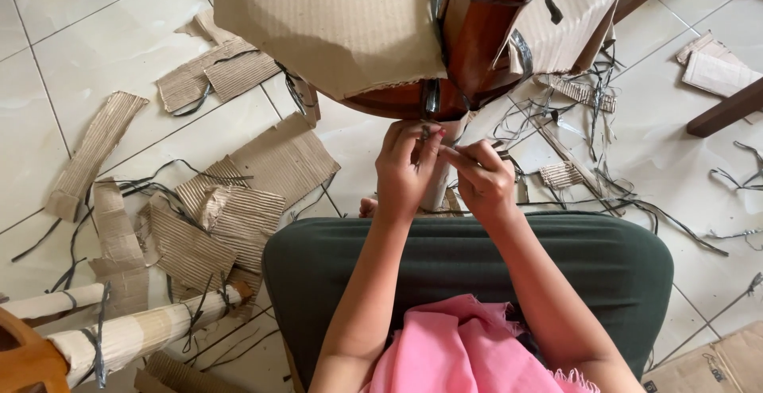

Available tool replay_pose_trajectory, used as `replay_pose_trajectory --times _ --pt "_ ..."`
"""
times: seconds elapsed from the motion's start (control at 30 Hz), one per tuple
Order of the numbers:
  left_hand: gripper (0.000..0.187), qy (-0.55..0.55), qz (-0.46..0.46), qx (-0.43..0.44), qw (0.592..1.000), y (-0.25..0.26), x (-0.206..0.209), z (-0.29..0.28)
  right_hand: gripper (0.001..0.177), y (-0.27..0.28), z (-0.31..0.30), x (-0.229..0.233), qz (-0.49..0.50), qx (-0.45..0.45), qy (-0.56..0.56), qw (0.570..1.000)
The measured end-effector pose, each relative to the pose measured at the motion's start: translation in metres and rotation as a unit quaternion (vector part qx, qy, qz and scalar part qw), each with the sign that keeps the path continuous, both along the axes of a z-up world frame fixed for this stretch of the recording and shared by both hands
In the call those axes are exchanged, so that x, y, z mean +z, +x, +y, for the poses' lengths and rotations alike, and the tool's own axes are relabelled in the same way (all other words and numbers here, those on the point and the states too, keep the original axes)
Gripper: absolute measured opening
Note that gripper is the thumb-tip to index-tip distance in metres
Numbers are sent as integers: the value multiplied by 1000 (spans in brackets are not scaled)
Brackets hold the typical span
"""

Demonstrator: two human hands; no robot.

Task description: Wrapping wooden chair legs with protective corrugated cardboard and securing them with black plastic ties.

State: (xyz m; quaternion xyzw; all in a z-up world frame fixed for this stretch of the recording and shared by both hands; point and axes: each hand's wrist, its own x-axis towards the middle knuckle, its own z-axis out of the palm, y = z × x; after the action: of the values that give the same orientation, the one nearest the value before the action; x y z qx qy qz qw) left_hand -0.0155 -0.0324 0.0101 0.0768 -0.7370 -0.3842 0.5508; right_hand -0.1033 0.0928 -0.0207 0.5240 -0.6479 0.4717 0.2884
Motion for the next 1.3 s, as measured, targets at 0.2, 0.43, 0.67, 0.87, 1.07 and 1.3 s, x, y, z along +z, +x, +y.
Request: replay_pose_trajectory --times 0.2,0.43,0.67,0.87,1.07,1.3 --pt "23 -2 -38 14 999 7 1 3 19 9 -4 22 10 -50 103 993" --pt "16 19 -62 37 997 29 -17 -3 7 1 6 12 -303 135 149 932" --pt "23 317 -58 -117 939 27 -36 32 7 14 1 17 -311 128 105 936" --pt "5 229 97 -45 967 17 -25 39 9 17 2 30 -174 13 64 983" --pt "9 437 157 -150 873 4 -75 44 12 22 8 36 -212 12 58 976" --pt "18 546 172 -133 809 -23 -48 18 16 34 0 38 -436 255 -37 862"
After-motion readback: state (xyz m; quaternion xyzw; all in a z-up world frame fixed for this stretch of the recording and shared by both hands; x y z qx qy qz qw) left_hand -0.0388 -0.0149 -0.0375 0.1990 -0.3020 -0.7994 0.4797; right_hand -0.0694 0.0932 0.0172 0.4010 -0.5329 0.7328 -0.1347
